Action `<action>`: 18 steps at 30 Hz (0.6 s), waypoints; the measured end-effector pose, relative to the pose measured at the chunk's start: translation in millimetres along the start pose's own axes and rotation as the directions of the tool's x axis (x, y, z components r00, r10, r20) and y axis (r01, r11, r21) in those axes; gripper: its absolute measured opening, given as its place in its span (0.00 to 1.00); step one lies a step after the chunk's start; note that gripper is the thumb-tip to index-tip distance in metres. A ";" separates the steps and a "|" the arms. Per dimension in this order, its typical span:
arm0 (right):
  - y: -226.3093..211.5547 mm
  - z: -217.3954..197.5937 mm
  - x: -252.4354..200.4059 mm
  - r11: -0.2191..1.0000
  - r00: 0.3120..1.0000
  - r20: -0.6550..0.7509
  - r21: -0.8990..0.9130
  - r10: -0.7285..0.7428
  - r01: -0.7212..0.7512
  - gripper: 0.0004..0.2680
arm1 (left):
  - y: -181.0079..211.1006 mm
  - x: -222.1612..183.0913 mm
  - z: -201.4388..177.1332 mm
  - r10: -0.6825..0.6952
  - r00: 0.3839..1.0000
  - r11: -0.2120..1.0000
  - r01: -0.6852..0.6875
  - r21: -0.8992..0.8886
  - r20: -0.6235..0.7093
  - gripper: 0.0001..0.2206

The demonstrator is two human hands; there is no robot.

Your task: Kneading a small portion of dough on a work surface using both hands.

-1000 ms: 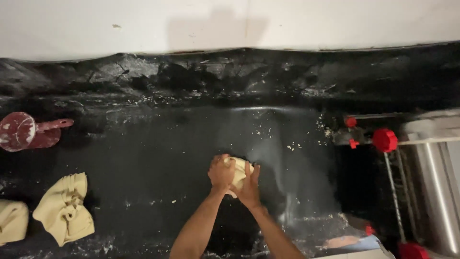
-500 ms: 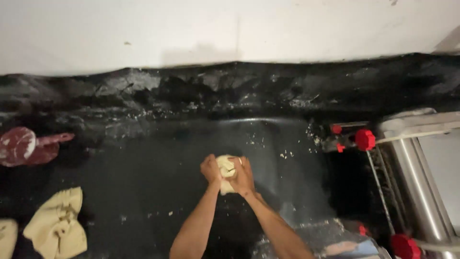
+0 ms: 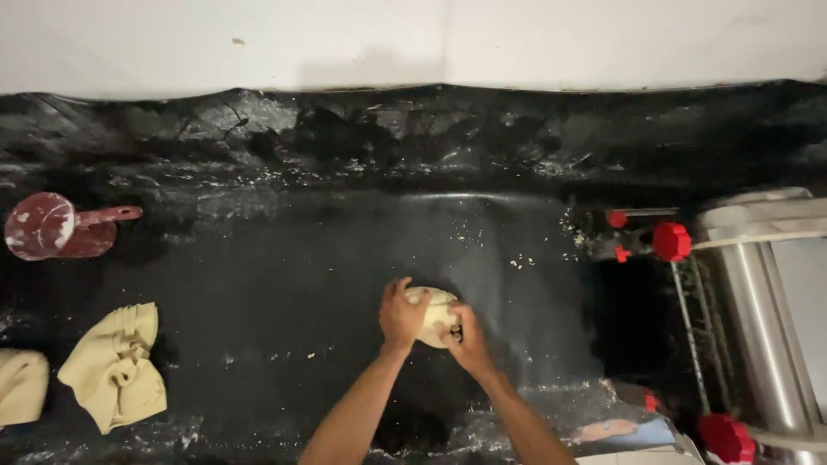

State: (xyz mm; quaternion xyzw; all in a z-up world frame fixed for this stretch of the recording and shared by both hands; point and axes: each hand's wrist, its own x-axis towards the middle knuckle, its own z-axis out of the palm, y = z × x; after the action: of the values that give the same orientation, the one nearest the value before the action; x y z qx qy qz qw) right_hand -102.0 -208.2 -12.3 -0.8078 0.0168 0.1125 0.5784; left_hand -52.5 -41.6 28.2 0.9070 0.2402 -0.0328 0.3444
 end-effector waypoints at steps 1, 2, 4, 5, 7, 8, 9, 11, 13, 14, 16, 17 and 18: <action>-4.5 17.2 3.0 1.000 1.000 0.003 0.003 0.006 -0.006 0.18 | -2.5 -3.4 5.5 -0.004 1.000 1.000 0.004 0.005 0.003 0.23; -9.0 34.5 6.5 0.984 0.995 -0.100 -0.176 0.000 -0.017 0.18 | -5.1 -6.2 11.2 -0.005 0.999 1.000 0.004 -0.019 -0.047 0.21; -18.3 55.0 20.5 0.937 0.981 -0.192 -0.346 -0.019 -0.050 0.18 | -12.7 -5.1 26.4 -0.015 0.995 0.999 0.011 -0.038 -0.095 0.20; -23.3 58.0 30.0 0.911 0.957 -0.258 -0.412 -0.133 0.015 0.17 | -17.8 -2.2 35.5 -0.006 0.975 0.999 -0.003 -0.039 -0.222 0.18; -23.2 65.4 53.6 0.877 0.917 -0.318 -0.475 -0.241 0.066 0.17 | -29.2 14.7 54.0 0.007 0.940 0.999 -0.019 -0.030 -0.340 0.16; -17.8 69.9 67.0 0.864 0.879 -0.365 -0.494 -0.307 0.096 0.14 | -36.0 28.2 63.3 -0.001 0.928 1.000 -0.010 -0.028 -0.373 0.12; -9.7 69.4 74.4 0.844 0.838 -0.401 -0.523 -0.369 0.121 0.12 | -41.7 33.8 76.5 -0.021 0.916 0.999 0.009 -0.032 -0.402 0.09; 18.1 73.3 105.1 0.833 0.844 -0.397 -0.545 -0.361 0.100 0.09 | -35.0 56.3 75.7 -0.098 0.941 0.994 0.106 0.007 -0.323 0.09; 22.4 73.0 115.1 0.821 0.843 -0.401 -0.565 -0.359 0.081 0.07 | -41.6 64.0 75.8 -0.167 0.954 0.981 0.185 0.053 -0.249 0.12; 11.1 70.1 115.0 0.855 0.900 -0.424 -0.499 -0.099 -0.141 0.10 | -49.1 64.3 75.9 -0.219 0.965 0.969 0.233 0.083 -0.144 0.15; 7.3 63.2 151.3 0.846 0.885 -0.454 -0.429 0.102 -0.317 0.13 | -31.6 91.4 71.6 -0.227 0.971 0.970 0.233 0.074 -0.076 0.19; 21.6 67.1 154.0 0.823 0.870 -0.443 -0.397 0.215 -0.406 0.15 | -25.5 86.0 62.8 -0.238 0.967 0.970 0.242 0.034 -0.088 0.20; 36.4 70.0 157.1 0.790 0.843 -0.428 -0.366 0.326 -0.492 0.16 | -19.3 79.6 54.8 -0.250 0.963 0.968 0.250 -0.007 -0.098 0.21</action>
State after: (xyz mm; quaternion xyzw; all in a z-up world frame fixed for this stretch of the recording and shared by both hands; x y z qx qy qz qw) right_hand 34.0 -138.3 -99.2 -0.9047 0.2672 0.0954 0.3178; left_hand 14.7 -31.3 -43.2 0.8710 0.3692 -0.0320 0.3226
